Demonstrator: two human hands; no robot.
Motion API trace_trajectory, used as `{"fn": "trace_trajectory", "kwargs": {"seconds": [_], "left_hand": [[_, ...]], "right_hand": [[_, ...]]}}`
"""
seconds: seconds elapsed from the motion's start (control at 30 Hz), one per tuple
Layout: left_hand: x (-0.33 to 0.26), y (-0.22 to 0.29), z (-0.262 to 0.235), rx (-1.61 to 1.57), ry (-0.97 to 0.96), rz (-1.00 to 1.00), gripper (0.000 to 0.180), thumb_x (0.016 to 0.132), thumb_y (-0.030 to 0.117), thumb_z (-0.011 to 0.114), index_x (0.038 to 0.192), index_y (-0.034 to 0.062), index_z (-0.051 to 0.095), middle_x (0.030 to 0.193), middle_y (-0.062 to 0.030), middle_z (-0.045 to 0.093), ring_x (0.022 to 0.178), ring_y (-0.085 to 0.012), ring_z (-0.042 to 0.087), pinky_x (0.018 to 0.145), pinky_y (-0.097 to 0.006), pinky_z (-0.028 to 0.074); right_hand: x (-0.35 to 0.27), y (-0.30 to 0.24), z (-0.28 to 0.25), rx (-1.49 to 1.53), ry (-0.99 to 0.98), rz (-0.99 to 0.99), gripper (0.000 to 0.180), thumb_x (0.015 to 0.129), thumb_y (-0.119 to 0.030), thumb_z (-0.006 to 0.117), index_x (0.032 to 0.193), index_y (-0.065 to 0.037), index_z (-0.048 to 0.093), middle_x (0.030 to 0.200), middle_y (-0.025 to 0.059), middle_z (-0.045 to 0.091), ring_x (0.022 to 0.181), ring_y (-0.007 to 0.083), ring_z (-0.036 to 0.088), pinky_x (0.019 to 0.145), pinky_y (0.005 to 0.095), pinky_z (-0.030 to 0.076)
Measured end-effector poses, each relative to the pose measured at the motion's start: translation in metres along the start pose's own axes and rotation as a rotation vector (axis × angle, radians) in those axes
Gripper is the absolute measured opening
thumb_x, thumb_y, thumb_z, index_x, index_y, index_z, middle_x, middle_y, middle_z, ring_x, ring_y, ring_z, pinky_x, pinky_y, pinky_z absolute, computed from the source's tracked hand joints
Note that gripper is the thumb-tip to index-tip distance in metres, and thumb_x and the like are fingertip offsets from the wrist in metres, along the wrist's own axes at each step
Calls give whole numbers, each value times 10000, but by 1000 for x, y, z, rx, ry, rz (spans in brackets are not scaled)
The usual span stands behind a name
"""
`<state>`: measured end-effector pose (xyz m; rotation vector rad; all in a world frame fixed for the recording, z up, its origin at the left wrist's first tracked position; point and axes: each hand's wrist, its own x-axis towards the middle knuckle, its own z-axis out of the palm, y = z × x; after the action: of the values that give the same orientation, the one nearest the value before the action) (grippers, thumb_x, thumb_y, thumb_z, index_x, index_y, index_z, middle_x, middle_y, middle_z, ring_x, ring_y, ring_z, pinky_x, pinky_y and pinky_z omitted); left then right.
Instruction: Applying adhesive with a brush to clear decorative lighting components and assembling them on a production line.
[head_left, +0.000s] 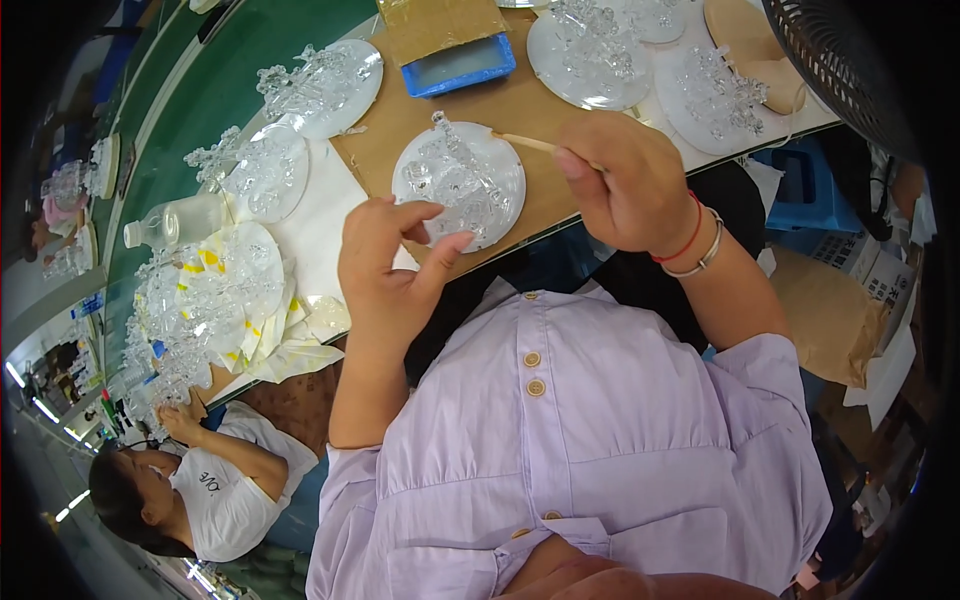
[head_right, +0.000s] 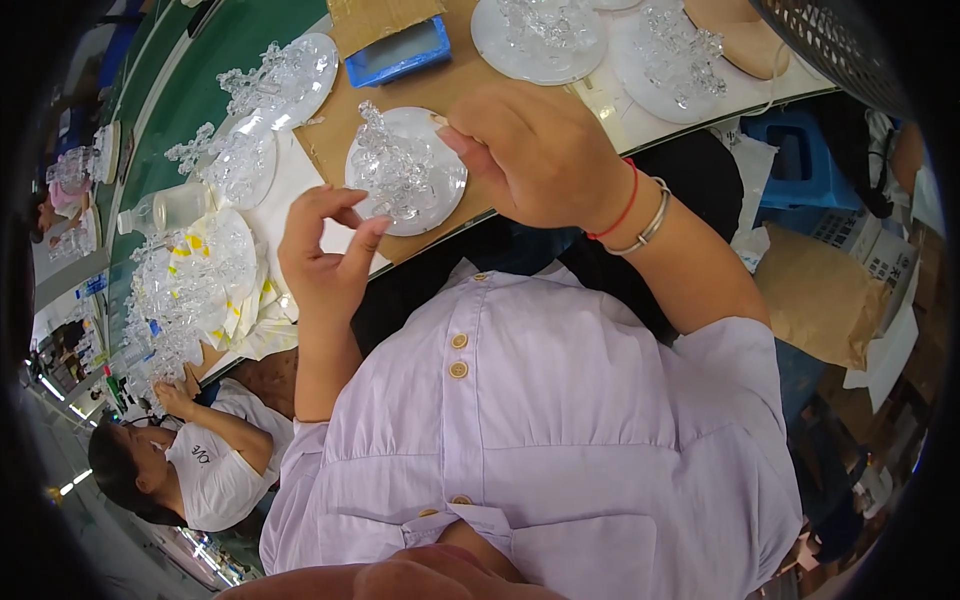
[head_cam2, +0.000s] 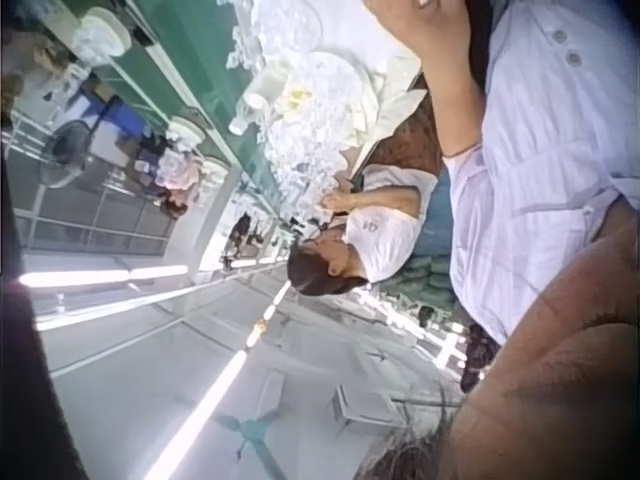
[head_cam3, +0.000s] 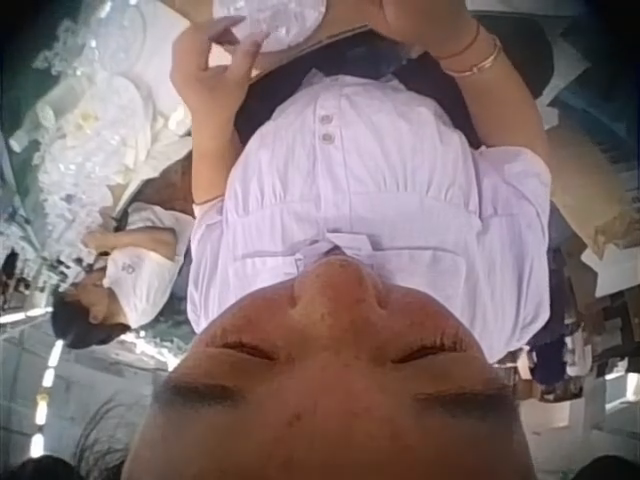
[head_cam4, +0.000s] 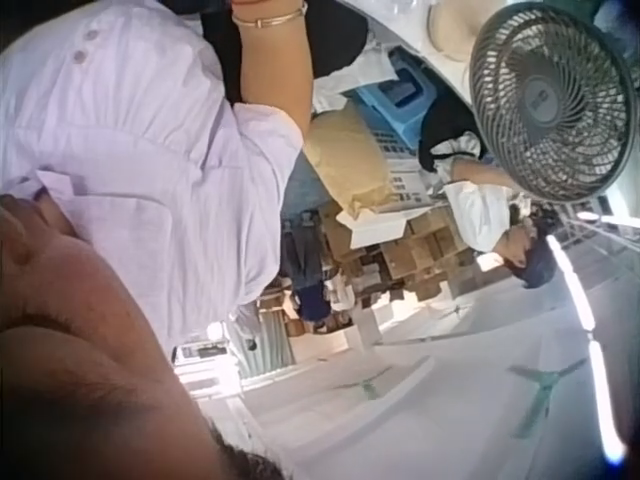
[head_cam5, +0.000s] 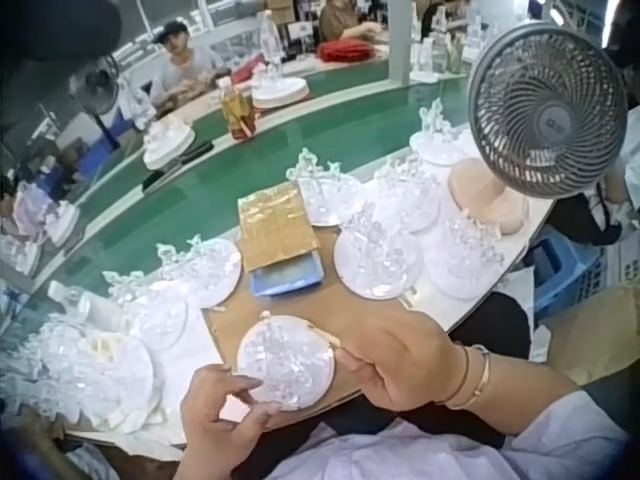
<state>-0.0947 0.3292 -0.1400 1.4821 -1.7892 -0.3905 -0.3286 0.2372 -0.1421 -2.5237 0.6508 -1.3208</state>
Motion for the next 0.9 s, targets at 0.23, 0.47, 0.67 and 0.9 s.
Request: {"fn": "trace_trajectory", "kwargs": {"seconds": [0.23, 0.47, 0.67, 0.9], "left_hand": [[72, 2, -15, 250, -54, 421, 262, 722, 48, 745, 965, 91, 657, 941, -70, 659, 872, -244, 623, 774, -349, 504], [100, 10, -44, 373, -429, 658, 187, 711, 73, 645, 897, 85, 636, 912, -41, 656, 908, -250, 635, 762, -354, 516], [118, 28, -108, 411, -460, 519, 211, 720, 3, 661, 920, 71, 650, 902, -49, 681, 859, -234, 659, 727, -314, 521], [208, -29, -188, 6, -36, -37, 121, 833, 4, 686, 952, 2, 668, 908, -53, 713, 849, -117, 654, 769, -251, 513]], "right_hand": [[-18, -16, -38, 147, 256, 136, 177, 980, -151, 518, 995, 25, 533, 794, 169, 619, 569, 181, 536, 512, 290, 458], [-27, -12, -55, 346, 489, 202, 242, 1002, -242, 506, 1029, -2, 492, 805, 185, 596, 580, 164, 499, 512, 259, 434], [-40, -16, -69, 455, 646, 276, 277, 1015, -304, 471, 1005, -27, 460, 764, 117, 493, 661, 176, 488, 609, 268, 446], [-48, -13, -76, 375, 574, 126, 318, 1048, -330, 337, 1089, -35, 447, 742, 114, 550, 604, 172, 522, 573, 282, 470]]}}
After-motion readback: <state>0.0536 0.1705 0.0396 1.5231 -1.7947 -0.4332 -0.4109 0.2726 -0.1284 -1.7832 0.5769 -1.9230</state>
